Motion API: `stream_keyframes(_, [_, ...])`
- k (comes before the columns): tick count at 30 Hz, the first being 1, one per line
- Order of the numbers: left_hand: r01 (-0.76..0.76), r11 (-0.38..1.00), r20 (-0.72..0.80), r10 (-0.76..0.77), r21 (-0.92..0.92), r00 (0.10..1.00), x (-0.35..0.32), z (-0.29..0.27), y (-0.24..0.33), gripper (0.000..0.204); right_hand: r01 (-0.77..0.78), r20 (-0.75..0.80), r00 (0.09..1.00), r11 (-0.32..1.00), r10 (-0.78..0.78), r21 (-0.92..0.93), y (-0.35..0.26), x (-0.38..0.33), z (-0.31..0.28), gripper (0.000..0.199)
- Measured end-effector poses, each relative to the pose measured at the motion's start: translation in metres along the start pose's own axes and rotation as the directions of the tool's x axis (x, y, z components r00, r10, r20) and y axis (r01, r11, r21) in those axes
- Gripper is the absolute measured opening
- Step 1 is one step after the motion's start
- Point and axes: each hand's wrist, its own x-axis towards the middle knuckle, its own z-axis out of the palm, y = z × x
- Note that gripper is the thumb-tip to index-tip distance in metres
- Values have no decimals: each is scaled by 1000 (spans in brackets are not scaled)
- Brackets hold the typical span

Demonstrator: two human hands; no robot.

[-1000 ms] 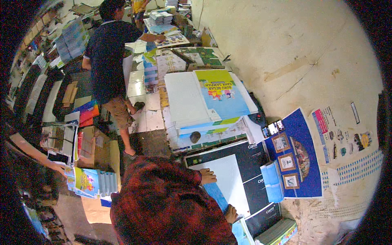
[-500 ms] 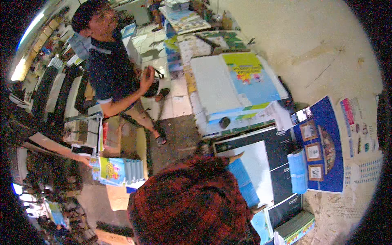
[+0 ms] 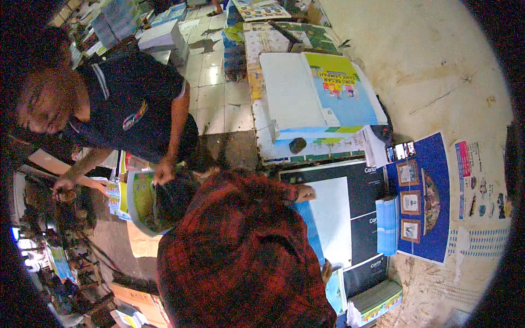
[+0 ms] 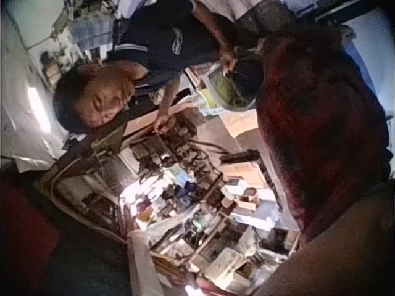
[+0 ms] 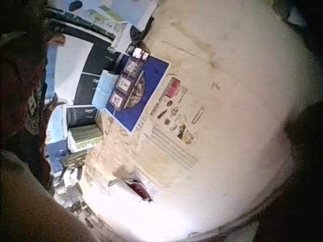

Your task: The person repeatedly picks up stacks of printed paper sheets from a table, aligns them, and places them into a growing pile. The person handles the papers by hand, occasionally adjusting the stack's position. The task involves repetitive handling of identical printed sheets in a cluttered workspace.

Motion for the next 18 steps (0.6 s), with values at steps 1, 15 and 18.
stream_keyframes(1, [-37, 999, 5, 37, 2, 999, 8, 2, -3, 6, -20, 3, 1000, 1000, 20, 10, 1, -4, 4, 52])
stream_keyframes(15, [102, 941, -156, -53, 324, 986, 9, 45, 17, 7, -38, 43, 998, 998, 36, 44, 10, -12, 6, 43])
stream_keyframes(18, [9, 956, -117, 26, 294, 993, 7, 12, 28, 2, -66, 65, 996, 995, 61, 77, 14, -21, 19, 41])
